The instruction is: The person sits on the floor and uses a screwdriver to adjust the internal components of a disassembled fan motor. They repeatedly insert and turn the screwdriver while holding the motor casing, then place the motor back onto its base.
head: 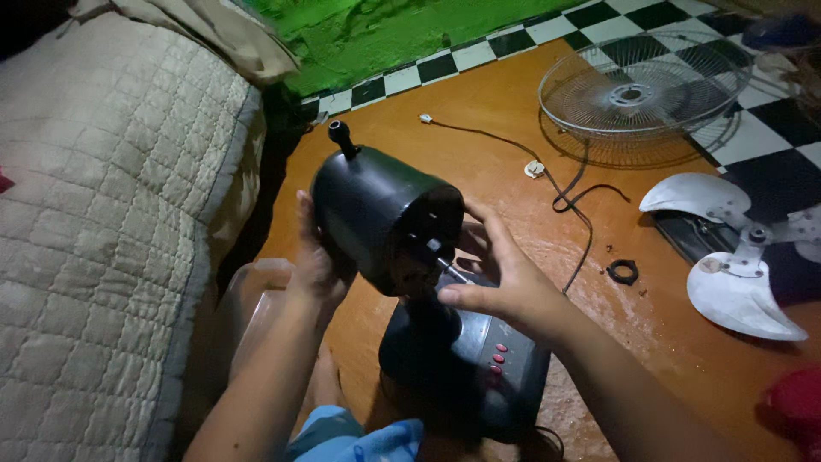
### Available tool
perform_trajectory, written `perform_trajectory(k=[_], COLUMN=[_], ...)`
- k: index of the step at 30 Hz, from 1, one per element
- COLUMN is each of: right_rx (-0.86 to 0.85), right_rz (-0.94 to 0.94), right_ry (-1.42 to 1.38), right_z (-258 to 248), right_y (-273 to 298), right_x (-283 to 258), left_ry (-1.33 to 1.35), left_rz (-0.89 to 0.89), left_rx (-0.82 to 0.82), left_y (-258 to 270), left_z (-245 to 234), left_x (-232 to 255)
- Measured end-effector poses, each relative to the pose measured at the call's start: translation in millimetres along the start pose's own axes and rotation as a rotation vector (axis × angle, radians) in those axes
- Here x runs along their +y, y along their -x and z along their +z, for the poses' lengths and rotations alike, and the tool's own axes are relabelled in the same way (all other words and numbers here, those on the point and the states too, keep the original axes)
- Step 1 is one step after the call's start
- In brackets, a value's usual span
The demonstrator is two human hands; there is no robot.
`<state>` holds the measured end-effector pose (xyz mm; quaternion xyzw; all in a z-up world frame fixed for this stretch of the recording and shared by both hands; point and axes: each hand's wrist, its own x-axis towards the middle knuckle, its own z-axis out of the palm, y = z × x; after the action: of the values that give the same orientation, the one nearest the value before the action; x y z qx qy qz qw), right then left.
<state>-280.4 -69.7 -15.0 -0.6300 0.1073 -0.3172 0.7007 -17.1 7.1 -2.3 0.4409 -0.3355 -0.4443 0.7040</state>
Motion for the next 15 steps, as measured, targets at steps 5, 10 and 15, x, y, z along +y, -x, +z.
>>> perform_trajectory(k=[5, 10, 15], right_rx=[0.028, 0.11, 0.106], right_rz=[-0.034, 0.011, -0.026], right_ry=[0.0, 0.067, 0.093], right_z=[1.6, 1.9, 6.2], right_y=[-0.3, 7.1, 9.4], right_x=[-0.3, -1.2, -7.0], left_ry=[0.022, 0.078, 0.034], left_rz=[0.003, 0.019, 0.078], left_rx=[-0.02, -0.039, 0.01], left_y=[4.1, 9.9, 17.2], left_z=[4.9, 11.1, 18.6], left_x=[5.6, 5.1, 7.5])
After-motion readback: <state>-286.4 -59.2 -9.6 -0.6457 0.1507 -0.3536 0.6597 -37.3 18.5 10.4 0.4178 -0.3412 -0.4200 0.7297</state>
